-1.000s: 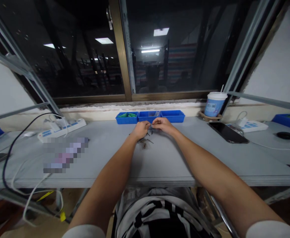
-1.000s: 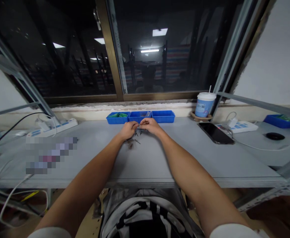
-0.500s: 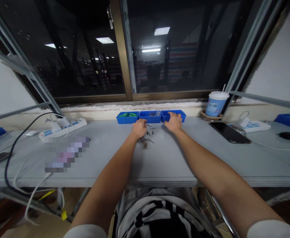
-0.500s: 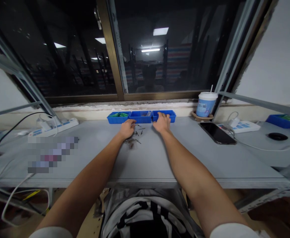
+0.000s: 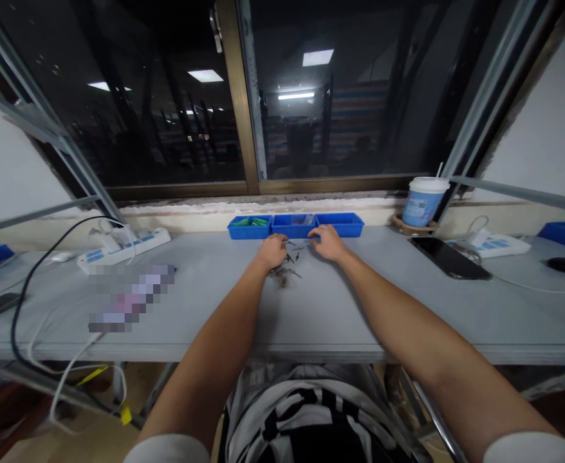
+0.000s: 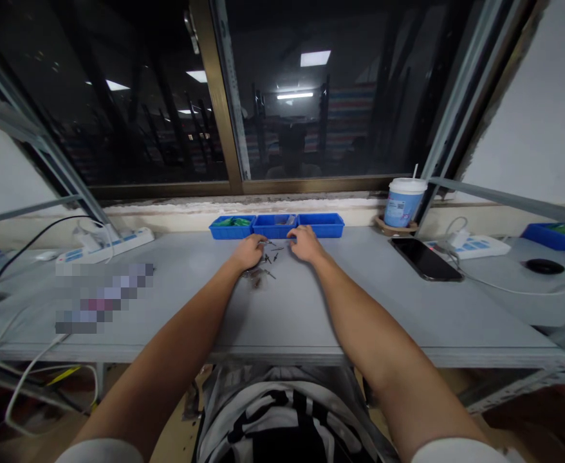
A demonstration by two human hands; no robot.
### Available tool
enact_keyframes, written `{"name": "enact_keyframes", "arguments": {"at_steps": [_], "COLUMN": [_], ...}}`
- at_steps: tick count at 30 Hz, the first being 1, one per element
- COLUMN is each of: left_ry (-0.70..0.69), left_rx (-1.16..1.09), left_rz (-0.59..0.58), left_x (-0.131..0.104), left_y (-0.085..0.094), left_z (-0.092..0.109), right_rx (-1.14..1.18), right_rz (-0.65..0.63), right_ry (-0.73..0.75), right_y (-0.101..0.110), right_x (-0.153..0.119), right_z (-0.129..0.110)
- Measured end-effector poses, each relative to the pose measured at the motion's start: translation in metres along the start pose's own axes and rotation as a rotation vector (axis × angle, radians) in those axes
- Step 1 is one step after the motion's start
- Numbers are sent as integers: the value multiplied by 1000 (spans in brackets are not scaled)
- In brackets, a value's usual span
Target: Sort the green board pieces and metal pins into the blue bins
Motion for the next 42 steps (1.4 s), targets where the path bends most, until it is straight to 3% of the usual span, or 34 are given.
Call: {"name": "enact_keyframes", "arguments": {"at_steps": [4,9,15,20,32,37,42], "left_ry": [-3,-21,-58,-145,-232,-205,-146], "left_rx": [24,57,18,-107,-155,-70,9], "left_rz": [-29,-59,-49,26,191,185,149], "left_x": [-1,0,-1,0,2,4,5], "left_y": [-2,-7,-6,-2,7,5,2], "left_z": [0,0,3,11,17,14,11], "right_rx": [-10,-41,-58,18,158,327,701], "right_rz": [-178,-229,-170,-44,36,48,88], "right_ry": [167,205,134,106,43,2,-62], "right_y": [-18,-25,-22,-11,-1,-1,-3], "right_x": [-5,-4,-1,0,-1,-1,0], "right_z": [-14,-18,-14,-19,-33,-33,-33]}}
Point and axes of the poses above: each hand's wrist, its own x-axis towards the middle knuckle, its own y-axis out of the back of the hand, z = x × y, the point moved 4 cm from there along x, towards the middle knuckle, and after that the axes turned 6 degrees about z, right-handed, at the moved point
